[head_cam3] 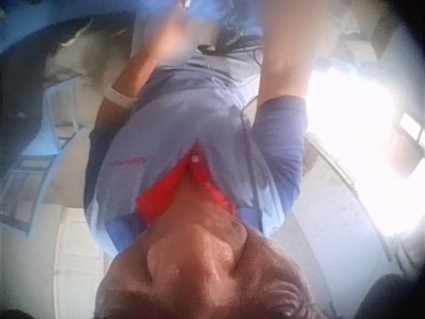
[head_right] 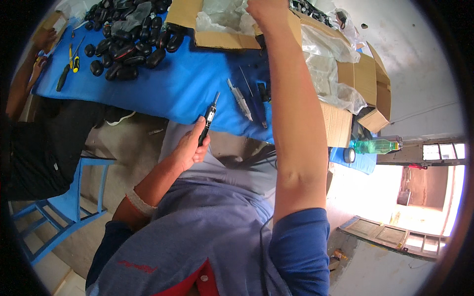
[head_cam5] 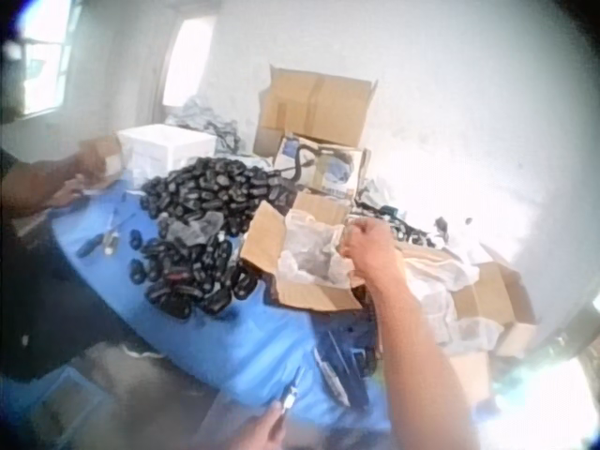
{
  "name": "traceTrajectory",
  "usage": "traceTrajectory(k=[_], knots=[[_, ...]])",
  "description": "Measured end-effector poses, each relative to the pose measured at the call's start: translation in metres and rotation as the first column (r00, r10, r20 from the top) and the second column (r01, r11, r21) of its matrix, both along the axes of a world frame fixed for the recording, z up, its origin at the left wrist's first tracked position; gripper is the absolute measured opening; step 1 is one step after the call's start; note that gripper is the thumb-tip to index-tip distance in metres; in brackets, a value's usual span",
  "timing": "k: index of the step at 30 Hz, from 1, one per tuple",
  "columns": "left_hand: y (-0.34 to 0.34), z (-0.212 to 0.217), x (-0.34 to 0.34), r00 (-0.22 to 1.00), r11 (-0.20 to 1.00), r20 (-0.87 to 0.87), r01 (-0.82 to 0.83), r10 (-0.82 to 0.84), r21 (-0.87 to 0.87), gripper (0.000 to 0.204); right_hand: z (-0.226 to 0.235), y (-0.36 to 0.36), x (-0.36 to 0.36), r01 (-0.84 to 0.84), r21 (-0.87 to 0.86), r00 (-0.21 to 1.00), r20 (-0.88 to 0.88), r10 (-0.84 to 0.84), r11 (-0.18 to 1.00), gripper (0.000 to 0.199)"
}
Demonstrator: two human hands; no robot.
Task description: The person uses hands and tools to assemble small electronic components, including using a screwdriver to tighten parts and picking up items from boxes.
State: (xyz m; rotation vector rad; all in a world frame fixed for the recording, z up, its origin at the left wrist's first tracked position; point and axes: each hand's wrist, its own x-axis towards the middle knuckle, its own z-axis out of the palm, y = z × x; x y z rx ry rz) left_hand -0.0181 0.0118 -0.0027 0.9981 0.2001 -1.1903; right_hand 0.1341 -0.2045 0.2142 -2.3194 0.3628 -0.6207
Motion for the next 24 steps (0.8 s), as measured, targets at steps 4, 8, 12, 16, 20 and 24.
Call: traceTrajectory(k=[4,8,12,16,20,24], knots=[[0.002,0.0,0.001,1.0,0.999,-0.018,-0.003,0.002,-0.041,0.062,0.007,0.013,-0.055,-0.098,0.211,0.92,0.392,0.007,0.973,0.023],[0.002,0.0,0.003,0.997,0.992,-0.081,-0.022,0.012,-0.127,0.062,-0.029,0.028,-0.166,0.012,0.103,0.951,0.305,-0.043,0.995,0.03],[-0.001,-0.008,0.004,0.99,0.981,-0.143,-0.022,-0.006,-0.194,0.061,-0.128,0.015,-0.238,0.078,0.012,0.99,0.121,-0.079,0.997,0.021],[-0.001,-0.007,0.003,0.987,0.98,-0.159,-0.031,0.0,-0.196,0.06,-0.178,0.0,-0.244,0.1,-0.351,0.994,-0.001,-0.108,0.931,0.024],[0.001,-0.005,0.004,0.991,0.98,-0.131,-0.04,0.015,-0.195,0.058,-0.187,0.0,-0.231,0.112,-0.413,0.988,-0.054,-0.147,0.904,0.027],[0.0,-0.004,0.002,0.992,0.984,-0.121,-0.049,0.028,-0.17,0.058,-0.188,-0.01,-0.225,0.11,-0.402,0.992,-0.004,-0.122,0.909,0.025]])
